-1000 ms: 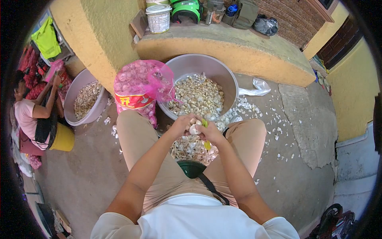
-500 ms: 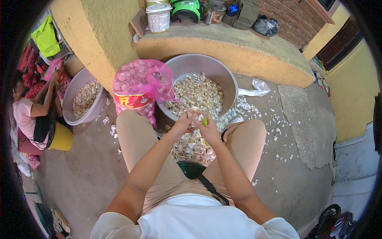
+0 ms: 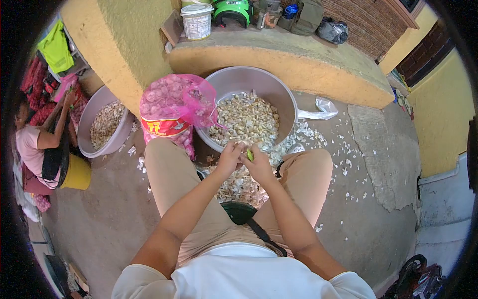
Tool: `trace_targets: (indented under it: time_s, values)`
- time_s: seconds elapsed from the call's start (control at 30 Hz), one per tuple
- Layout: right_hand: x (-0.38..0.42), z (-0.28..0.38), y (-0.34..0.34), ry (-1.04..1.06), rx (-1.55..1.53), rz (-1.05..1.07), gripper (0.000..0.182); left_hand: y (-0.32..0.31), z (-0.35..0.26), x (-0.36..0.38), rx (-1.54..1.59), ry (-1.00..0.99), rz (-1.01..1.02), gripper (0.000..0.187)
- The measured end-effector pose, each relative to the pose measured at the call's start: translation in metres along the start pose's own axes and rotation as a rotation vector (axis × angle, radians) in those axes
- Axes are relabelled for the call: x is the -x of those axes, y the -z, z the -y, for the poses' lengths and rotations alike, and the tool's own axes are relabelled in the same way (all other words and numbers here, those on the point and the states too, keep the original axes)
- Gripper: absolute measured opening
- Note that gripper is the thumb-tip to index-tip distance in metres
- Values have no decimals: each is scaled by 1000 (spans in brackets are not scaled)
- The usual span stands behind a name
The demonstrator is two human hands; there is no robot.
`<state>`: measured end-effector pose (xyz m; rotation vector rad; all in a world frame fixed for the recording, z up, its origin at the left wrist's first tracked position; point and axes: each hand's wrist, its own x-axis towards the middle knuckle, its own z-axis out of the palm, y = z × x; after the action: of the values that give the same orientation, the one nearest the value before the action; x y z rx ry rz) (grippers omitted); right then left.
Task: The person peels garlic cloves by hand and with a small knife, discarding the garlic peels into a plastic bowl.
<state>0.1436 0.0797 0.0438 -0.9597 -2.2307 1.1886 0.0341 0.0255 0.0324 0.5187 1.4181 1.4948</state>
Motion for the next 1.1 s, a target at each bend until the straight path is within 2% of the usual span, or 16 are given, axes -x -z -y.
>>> trace_targets:
  time_s: [0.1,0.2,0.3,0.4,0.5,0.6,0.7,0.8,0.9,1.0,1.1]
  values:
    - [-2,3,4,-54,-73,33,27,1,-6,-1,48,86,29,26]
    - [-3,0,3,-81,-281,65,25,5,-11,1,99,129,121,26]
    - [-2,3,3,-73,-284,40,24,5,-15,4,106,155,118,25]
    - [-3,-7,-10,45,-271,-178,24,11,-12,0,209,166,254,26]
    - [-6,-8,0,-356,-873,-73,25,6,-22,7,305,184,210,29]
    - [-6,2,3,-401,-986,-22,23,9,-30,9,331,187,239,31]
    - [-7,-4,4,-477,-1404,-18,23,13,-25,4,424,265,202,30]
    - [-10,-7,12,-480,-1427,-48,21,24,-22,-3,562,212,233,30]
    - [-8,-2,14,-499,-1331,-36,20,25,-26,-5,389,106,142,28]
    - [-8,-4,13,-568,-1341,-39,19,24,-24,-8,380,170,108,25]
    - [-9,-11,13,-570,-1268,-22,20,22,-26,-8,201,157,135,25]
